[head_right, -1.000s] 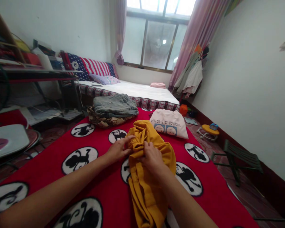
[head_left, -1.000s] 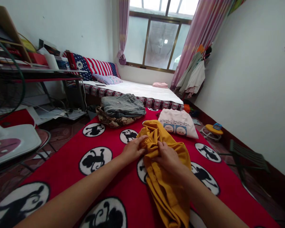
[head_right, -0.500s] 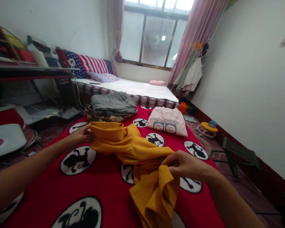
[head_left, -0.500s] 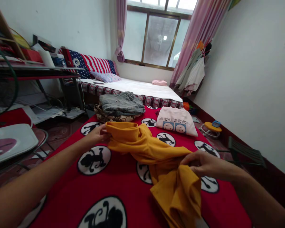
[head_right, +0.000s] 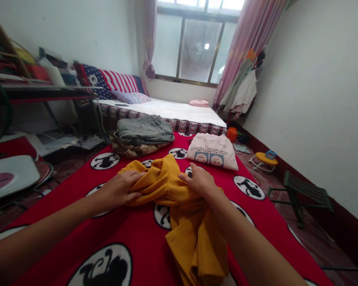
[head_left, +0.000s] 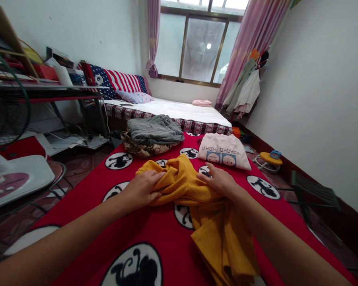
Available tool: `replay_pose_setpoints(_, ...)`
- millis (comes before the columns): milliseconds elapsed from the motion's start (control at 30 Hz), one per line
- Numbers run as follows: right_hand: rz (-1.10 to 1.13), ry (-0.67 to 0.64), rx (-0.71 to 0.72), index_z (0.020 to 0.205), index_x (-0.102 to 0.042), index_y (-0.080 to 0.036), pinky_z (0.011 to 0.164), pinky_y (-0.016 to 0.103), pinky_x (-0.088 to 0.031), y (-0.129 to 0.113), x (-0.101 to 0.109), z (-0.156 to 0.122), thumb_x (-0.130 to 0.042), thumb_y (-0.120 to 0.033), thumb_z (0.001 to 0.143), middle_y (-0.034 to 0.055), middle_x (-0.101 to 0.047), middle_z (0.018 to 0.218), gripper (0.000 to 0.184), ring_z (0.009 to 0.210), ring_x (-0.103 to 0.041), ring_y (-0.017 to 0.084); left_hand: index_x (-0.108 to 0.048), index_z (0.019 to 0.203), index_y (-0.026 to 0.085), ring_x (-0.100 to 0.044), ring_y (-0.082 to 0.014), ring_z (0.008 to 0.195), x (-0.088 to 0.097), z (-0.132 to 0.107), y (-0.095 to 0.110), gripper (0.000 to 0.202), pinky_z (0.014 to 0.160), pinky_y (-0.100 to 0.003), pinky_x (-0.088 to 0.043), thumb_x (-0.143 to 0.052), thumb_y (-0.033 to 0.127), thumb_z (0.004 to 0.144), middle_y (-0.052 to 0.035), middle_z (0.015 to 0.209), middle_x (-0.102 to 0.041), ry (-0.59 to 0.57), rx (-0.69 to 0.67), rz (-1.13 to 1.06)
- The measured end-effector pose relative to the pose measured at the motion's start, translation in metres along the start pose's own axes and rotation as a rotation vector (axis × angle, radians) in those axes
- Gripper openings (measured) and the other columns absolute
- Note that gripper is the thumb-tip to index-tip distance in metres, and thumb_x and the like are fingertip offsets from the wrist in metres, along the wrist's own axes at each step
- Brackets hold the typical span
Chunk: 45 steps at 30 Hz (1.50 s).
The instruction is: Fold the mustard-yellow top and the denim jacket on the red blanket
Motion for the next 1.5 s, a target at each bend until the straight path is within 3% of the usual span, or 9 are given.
replay_pose_setpoints(167,0.021,-0.109,0.152,0.112,-0.071,-0.022,0.073,0.028,-0.046,0.006,-0.026,0.004,-0.066,-0.043,0.081,0.0073,-0.073,0.100,0.038,0.093,-0.067,0.025,-0.063,0.099,0.023,-0.061,-0.0203,0.091,-0.019,-0.016,0.009,0.017,0.078,-0.027,-0.045,-0.054,0.023,0.084,-0.0046,0.101,-0.064,-0.083,-0.049,0.033)
replay_pose_setpoints(467,0.627,0.722,0.140,0.084,-0.073,-0.018,0.061,0.029,-0.050,0.028,0.087,-0.046,-0.060,-0.042,0.083,0.0062,-0.070,0.083,0.028,0.068,-0.065,0.019,-0.064,0.088,0.018,-0.057,-0.0195,0.095,0.027,-0.017,0.016,0.018,0.085,-0.028,-0.043,-0.049,0.028,0.091,-0.0065,0.104,-0.062,0.087,-0.087,-0.311)
replay_pose_setpoints(633,0.550,0.307,0.027,0.090,-0.068,-0.016,0.046,0.027,-0.045,0.020,0.065,-0.044,-0.059,-0.045,0.081,0.0019,-0.066,0.063,0.031,0.044,-0.059,0.016,-0.064,0.103,0.017,-0.063,-0.0202,0.084,0.014,-0.011,-0.010,0.032,0.074,-0.027,-0.048,-0.055,0.043,0.088,-0.0047,0.087,-0.068,0.075,0.241,-0.968)
replay_pose_setpoints(767,0.310,0.216,0.284,0.133,-0.054,-0.021,0.058,0.026,-0.051,-0.044,0.054,-0.070,-0.079,-0.036,0.063,0.0052,-0.073,0.097,0.075,0.064,-0.068,0.018,-0.064,0.101,0.016,-0.064,-0.0158,0.072,0.014,0.005,0.022,0.033,0.068,-0.024,-0.050,-0.067,0.041,0.081,-0.0042,0.086,-0.069,0.101,0.296,-1.407)
replay_pose_setpoints(867,0.315,0.207,0.399,0.109,-0.071,-0.018,0.059,0.024,-0.051,-0.072,0.048,-0.078,-0.072,-0.029,0.068,0.0054,-0.075,0.097,0.042,0.070,-0.069,0.018,-0.063,0.103,0.016,-0.064,-0.0148,0.069,0.033,0.028,0.053,0.034,0.066,-0.024,-0.051,-0.066,0.043,0.082,-0.0041,0.087,-0.069,0.151,0.177,-1.491)
replay_pose_setpoints(1067,0.902,0.609,0.099,0.098,-0.072,-0.014,0.069,0.030,-0.056,0.044,0.093,-0.040,-0.029,-0.035,0.093,0.0092,-0.073,0.079,0.048,0.086,-0.069,0.023,-0.055,0.122,0.015,-0.062,-0.0240,0.107,0.038,0.052,0.014,0.051,0.089,-0.036,-0.051,-0.062,0.046,0.083,-0.0126,0.121,-0.062,0.440,0.081,-0.958)
replay_pose_setpoints(1233,1.214,0.587,-0.349,0.116,-0.061,-0.017,0.066,0.036,-0.056,0.147,0.055,-0.030,-0.043,-0.034,0.085,0.0139,-0.073,0.089,0.039,0.085,-0.069,0.029,-0.046,0.138,0.020,-0.044,-0.0306,0.131,-0.028,0.043,0.015,0.072,0.110,-0.050,-0.034,-0.072,0.044,0.075,-0.0150,0.142,-0.047,0.193,0.034,-0.447)
replay_pose_setpoints(1333,1.046,0.289,-0.472,0.111,-0.059,-0.019,0.057,0.037,-0.055,0.149,0.014,-0.035,-0.053,-0.043,0.082,0.0135,-0.072,0.091,0.037,0.071,-0.070,0.028,-0.038,0.146,0.024,-0.043,-0.0304,0.129,-0.052,0.029,0.057,0.082,0.111,-0.048,-0.032,-0.074,0.040,0.073,-0.0116,0.142,-0.048,0.072,-0.170,-0.278)
replay_pose_setpoints(1500,0.614,0.190,-0.147,0.118,-0.057,-0.017,0.079,0.033,-0.054,0.101,0.002,-0.031,-0.071,-0.048,0.070,0.0126,-0.069,0.112,0.059,0.095,-0.068,0.025,-0.034,0.149,0.023,-0.055,-0.0242,0.098,-0.082,0.014,0.099,0.076,0.088,-0.037,-0.046,-0.051,0.007,0.076,-0.0092,0.113,-0.062,-0.081,-0.340,-0.089)
Point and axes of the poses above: each hand's wrist, its own z-axis towards the middle knuckle, its own x-axis out of the back of the hand, y = z × x, the point moved 9 cm from there along z, towards the middle knuckle
